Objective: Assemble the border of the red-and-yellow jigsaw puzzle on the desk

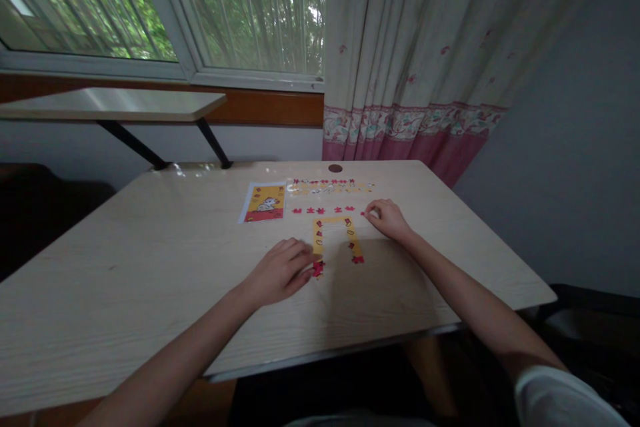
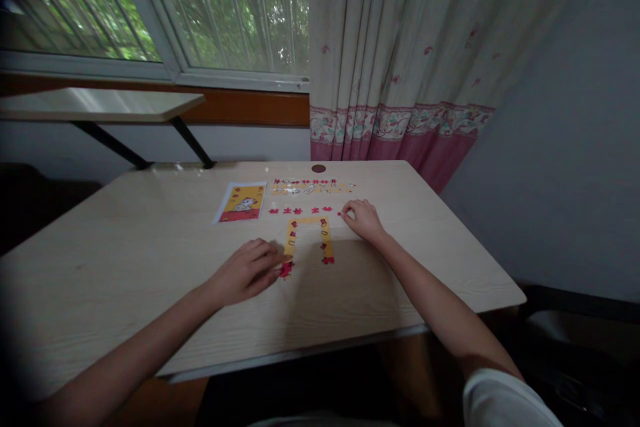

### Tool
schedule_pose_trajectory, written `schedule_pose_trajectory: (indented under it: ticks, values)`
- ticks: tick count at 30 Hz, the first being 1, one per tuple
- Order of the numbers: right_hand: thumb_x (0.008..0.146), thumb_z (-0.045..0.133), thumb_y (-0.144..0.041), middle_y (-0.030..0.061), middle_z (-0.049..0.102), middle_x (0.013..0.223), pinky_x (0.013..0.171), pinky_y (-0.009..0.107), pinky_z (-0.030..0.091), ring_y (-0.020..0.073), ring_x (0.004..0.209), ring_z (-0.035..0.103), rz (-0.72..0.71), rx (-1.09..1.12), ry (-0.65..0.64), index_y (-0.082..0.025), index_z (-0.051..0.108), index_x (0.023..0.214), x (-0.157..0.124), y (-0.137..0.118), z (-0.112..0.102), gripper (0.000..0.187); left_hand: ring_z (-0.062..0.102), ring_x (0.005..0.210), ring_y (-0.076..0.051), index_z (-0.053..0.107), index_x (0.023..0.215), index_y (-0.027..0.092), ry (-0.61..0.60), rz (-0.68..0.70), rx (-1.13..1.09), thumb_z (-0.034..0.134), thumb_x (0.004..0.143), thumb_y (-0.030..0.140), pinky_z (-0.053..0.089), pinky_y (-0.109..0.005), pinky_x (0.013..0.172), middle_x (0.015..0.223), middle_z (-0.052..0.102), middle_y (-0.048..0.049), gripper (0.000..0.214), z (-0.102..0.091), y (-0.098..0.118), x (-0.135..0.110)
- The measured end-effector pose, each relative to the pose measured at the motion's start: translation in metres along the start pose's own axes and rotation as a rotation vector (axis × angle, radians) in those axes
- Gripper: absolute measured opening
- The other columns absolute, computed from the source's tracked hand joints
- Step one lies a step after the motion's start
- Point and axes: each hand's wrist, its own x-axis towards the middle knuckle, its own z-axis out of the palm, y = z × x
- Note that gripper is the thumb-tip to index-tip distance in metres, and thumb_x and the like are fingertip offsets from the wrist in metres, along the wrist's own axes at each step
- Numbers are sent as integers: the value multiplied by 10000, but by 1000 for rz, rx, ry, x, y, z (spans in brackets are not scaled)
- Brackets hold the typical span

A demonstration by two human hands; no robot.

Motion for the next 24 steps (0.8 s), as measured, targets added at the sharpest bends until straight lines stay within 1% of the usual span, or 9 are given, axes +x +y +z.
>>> schedule_pose_trajectory:
  ticks: [5, 7, 10, 12, 14, 16, 18, 20, 24]
  values:
    - [811, 560, -281, 32, 672, 816, 764, 321, 374, 189, 794, 550, -22, 51, 19, -201, 636, 805, -5, -14, -5, 110, 489, 896, -213, 613, 1062, 203, -20, -32, -8, 472, 887, 307, 414, -370, 785, 958, 556, -81, 248, 0, -3, 3]
    - [806, 572, -276, 29, 675, 812, 775, 328, 375, 189, 801, 558, -46, 88, 22, -201, 635, 799, -11, -27, -7, 98, 492, 895, -213, 628, 1030, 205, -17, -43, -12, 483, 883, 331, 414, -366, 782, 953, 561, -79, 242, 1, -2, 5]
    - [793, 602, -243, 17, 676, 781, 776, 327, 378, 179, 788, 568, -92, 173, 3, -201, 633, 762, -24, -55, -12, 61, 498, 888, -210, 635, 1011, 205, -4, -56, -22, 487, 881, 355, 414, -360, 780, 941, 571, -77, 248, 2, -1, 8]
    - [768, 635, -222, 1, 676, 751, 752, 306, 387, 162, 751, 576, -156, 246, -80, -206, 639, 773, -36, -76, -12, 18, 501, 891, -212, 630, 1022, 201, -4, -65, -23, 485, 881, 362, 413, -360, 783, 947, 575, -79, 259, 2, 0, 8]
    - [763, 648, -222, -16, 680, 735, 736, 283, 396, 135, 698, 582, -206, 321, -203, -212, 648, 829, -48, -94, -11, 67, 497, 899, -216, 619, 1050, 199, -9, -77, -13, 478, 882, 359, 412, -363, 787, 959, 573, -82, 271, 2, -1, 7]
    - [767, 648, -226, -22, 690, 762, 767, 279, 395, 125, 717, 591, -249, 357, -292, -216, 653, 856, -58, -107, -7, 89, 489, 907, -220, 611, 1069, 200, -18, -93, 4, 469, 884, 354, 409, -367, 791, 965, 569, -84, 280, 1, -3, 6]
    - [775, 644, -238, -23, 697, 785, 802, 289, 381, 130, 762, 595, -268, 350, -345, -219, 660, 845, -64, -114, -2, 74, 482, 911, -222, 612, 1070, 201, -34, -102, 18, 466, 886, 353, 407, -368, 793, 965, 563, -84, 280, 0, -4, 5]
    - [778, 645, -254, -24, 699, 773, 817, 301, 369, 140, 787, 591, -269, 332, -360, -222, 667, 825, -68, -116, 2, 60, 479, 911, -224, 615, 1065, 203, -49, -101, 25, 475, 881, 354, 406, -366, 793, 962, 559, -83, 275, -1, -5, 5]
    - [768, 666, -277, -28, 695, 751, 818, 302, 361, 147, 799, 578, -303, 319, -323, -229, 676, 822, -68, -115, 7, 73, 481, 896, -218, 626, 1044, 205, -31, -89, 21, 484, 876, 347, 400, -358, 789, 948, 556, -81, 261, -1, -5, 6]
